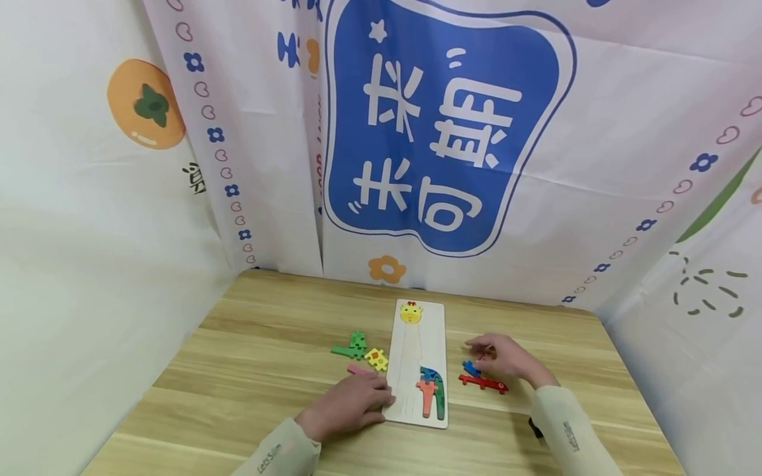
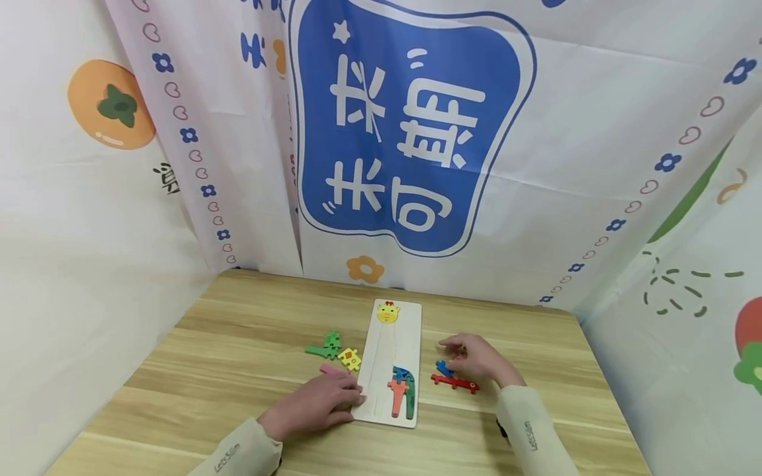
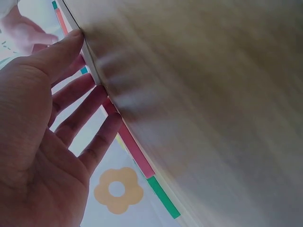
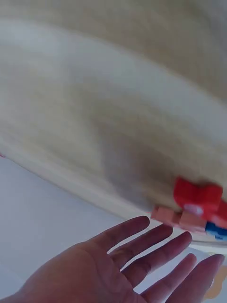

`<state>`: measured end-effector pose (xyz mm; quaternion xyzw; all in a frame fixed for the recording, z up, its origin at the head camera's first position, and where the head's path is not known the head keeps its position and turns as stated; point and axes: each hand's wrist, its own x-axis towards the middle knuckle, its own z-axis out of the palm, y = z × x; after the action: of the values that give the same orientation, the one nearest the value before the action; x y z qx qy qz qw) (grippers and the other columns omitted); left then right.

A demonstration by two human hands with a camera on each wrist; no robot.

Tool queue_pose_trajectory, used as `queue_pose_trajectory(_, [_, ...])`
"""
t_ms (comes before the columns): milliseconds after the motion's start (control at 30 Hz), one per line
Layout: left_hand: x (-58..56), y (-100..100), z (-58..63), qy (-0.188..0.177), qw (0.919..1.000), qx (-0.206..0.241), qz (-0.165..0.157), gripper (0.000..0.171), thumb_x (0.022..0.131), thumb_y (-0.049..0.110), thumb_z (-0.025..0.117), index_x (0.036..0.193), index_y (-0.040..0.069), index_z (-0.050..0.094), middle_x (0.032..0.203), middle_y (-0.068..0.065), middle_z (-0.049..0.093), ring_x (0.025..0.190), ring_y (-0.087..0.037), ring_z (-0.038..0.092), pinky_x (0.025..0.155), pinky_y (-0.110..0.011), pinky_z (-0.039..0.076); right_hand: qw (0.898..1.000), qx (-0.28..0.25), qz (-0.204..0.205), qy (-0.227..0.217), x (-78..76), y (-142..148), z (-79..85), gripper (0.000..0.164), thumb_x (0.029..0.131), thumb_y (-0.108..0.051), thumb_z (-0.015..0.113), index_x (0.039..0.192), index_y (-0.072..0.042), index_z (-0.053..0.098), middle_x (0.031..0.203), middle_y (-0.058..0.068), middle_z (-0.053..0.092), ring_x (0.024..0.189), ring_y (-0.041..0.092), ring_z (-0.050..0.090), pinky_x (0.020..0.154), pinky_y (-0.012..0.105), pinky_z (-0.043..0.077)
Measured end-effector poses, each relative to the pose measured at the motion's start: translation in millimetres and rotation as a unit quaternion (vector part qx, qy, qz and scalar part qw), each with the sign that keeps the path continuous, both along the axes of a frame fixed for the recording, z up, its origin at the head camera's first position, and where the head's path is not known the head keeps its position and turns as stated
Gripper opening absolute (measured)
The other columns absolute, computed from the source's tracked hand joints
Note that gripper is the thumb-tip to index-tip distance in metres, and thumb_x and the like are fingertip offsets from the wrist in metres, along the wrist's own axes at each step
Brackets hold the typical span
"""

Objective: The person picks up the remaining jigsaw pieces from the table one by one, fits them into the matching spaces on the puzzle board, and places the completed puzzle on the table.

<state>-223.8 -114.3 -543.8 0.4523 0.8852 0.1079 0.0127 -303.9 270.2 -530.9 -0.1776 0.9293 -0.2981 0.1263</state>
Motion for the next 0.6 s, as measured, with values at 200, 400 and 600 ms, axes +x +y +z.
queue_pose_trajectory(200, [0.3, -2, 2.1, -0.003, 1.0, 0.003, -0.002, 0.019, 0.098, 0.033, 0.072, 0.112, 0.021, 0.074, 0.103, 0.012, 0.061, 0.088, -0.001, 0.049, 0.081, -0.018, 0.05, 0.999, 0.009, 0.033, 0.029, 4.3, -1, -5.2, 0.039, 0.092, -0.017, 0.08, 0.129, -0.012, 0.072, 0.116, 0.001, 0.07, 0.102, 0.016, 0.06, 0.094, 0.045, 0.055])
queue_pose_trajectory(400, [1.8, -1, 2.3, -0.004, 1.0, 0.004, -0.007, 0.022, 0.098, 0.033, 0.072, 0.116, 0.02, 0.075, 0.105, 0.012, 0.062, 0.09, 0.0, 0.051, 0.084, -0.019, 0.051, 0.996, 0.02, 0.066, 0.054, 3.9, -4, -10.2, 0.032, 0.09, -0.019, 0.083, 0.12, -0.012, 0.077, 0.112, -0.002, 0.072, 0.099, 0.014, 0.06, 0.09, 0.038, 0.055])
queue_pose_trajectory(600, [1.4, 0, 1.3, 0.003, 1.0, 0.003, -0.002, 0.022, 0.098, 0.033, 0.072, 0.115, 0.021, 0.075, 0.105, 0.012, 0.062, 0.09, 0.0, 0.051, 0.085, -0.019, 0.052, 0.996, 0.036, 0.053, 0.067, -0.8, -8, -12.5, 0.024, 0.089, -0.021, 0.083, 0.112, -0.014, 0.079, 0.109, -0.003, 0.073, 0.096, 0.012, 0.06, 0.088, 0.04, 0.057])
